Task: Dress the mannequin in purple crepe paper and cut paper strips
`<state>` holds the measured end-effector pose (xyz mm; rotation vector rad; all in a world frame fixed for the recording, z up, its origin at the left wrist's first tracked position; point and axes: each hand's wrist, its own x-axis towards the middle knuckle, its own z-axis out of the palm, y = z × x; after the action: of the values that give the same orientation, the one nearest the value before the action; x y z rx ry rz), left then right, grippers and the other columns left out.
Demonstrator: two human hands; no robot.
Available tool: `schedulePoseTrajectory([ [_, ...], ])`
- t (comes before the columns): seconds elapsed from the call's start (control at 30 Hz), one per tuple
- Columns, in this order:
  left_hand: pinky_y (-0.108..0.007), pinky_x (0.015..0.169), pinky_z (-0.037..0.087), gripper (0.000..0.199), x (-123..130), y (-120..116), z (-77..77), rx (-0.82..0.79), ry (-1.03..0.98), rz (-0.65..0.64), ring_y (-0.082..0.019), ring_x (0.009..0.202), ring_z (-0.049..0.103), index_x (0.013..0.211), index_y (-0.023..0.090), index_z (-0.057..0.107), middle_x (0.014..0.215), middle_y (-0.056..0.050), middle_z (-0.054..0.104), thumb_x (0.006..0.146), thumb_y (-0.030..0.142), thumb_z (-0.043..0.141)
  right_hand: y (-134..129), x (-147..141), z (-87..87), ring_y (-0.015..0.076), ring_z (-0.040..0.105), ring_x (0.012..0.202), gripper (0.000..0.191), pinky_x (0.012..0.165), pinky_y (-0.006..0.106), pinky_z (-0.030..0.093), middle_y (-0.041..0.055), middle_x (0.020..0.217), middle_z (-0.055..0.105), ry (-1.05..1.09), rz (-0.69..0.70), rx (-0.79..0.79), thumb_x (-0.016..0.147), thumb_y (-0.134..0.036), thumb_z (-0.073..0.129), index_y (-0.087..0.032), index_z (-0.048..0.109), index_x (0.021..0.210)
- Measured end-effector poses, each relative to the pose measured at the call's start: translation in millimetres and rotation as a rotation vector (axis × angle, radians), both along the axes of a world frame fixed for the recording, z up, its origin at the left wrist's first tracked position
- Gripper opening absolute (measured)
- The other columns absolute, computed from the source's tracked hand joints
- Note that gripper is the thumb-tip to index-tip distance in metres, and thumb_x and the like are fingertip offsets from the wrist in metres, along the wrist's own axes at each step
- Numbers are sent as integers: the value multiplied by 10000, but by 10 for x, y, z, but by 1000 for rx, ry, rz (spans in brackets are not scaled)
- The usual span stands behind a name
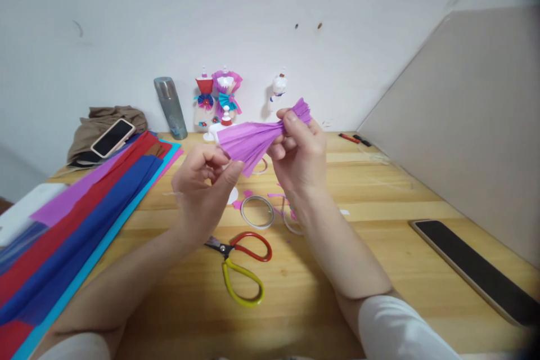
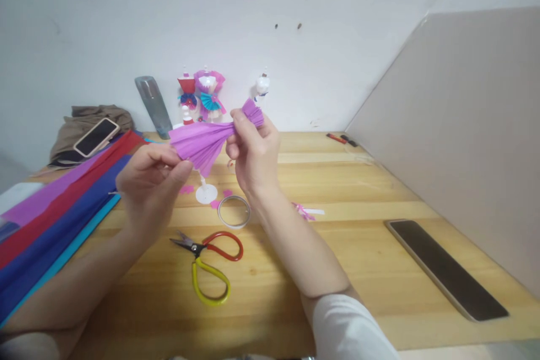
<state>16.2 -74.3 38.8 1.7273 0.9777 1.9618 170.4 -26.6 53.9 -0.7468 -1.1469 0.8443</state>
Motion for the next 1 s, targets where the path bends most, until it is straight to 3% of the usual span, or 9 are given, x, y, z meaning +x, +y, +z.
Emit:
schedulePoseTrajectory([
  [0.2,-236,513,427,298,-9,73,-41,-156,-69,-18,-97,579,515,726,228,545,690,40,579,809,310,819,-47,-25,-5,123,462,473,424,448,295,362,-37,637,536,30,3,27,870,-669,742,-265,639,947],
  [0.33,-251,591,511,260,15,69,-35,-63,-95,47,-133,688,600,726,238,539,718,23,615,774,267,792,-54,-36,-22,117,473,474,385,451,291,366,-35,649,558,50,6,46,890,-633,741,-267,652,967],
  [0.47,-241,566,485,160,-4,62,-19,-28,-40,122,-125,661,567,795,235,626,718,29,606,779,251,784,-78,-91,-16,107,453,468,319,454,288,367,-47,620,544,170,42,22,830,-529,799,-267,629,895],
  [0.63,-238,570,479,169,-35,95,-19,-32,-16,185,-120,652,561,837,228,657,711,34,585,788,302,800,-91,-125,-11,115,457,485,316,477,297,376,-56,622,530,152,65,-29,835,-530,789,-268,617,876],
  [0.8,-260,582,495,155,-31,83,-22,8,-20,153,-110,634,561,947,228,771,736,36,642,801,255,815,-86,-155,-6,93,437,458,320,453,266,345,-73,571,527,251,93,-19,766,-469,857,-253,628,828],
  [1.0,-295,517,440,102,-60,129,-55,108,-27,103,-122,559,520,909,265,862,615,39,617,812,234,856,-47,-208,-45,72,429,416,369,416,239,331,-92,536,533,303,120,23,730,-508,894,-241,647,788],
])
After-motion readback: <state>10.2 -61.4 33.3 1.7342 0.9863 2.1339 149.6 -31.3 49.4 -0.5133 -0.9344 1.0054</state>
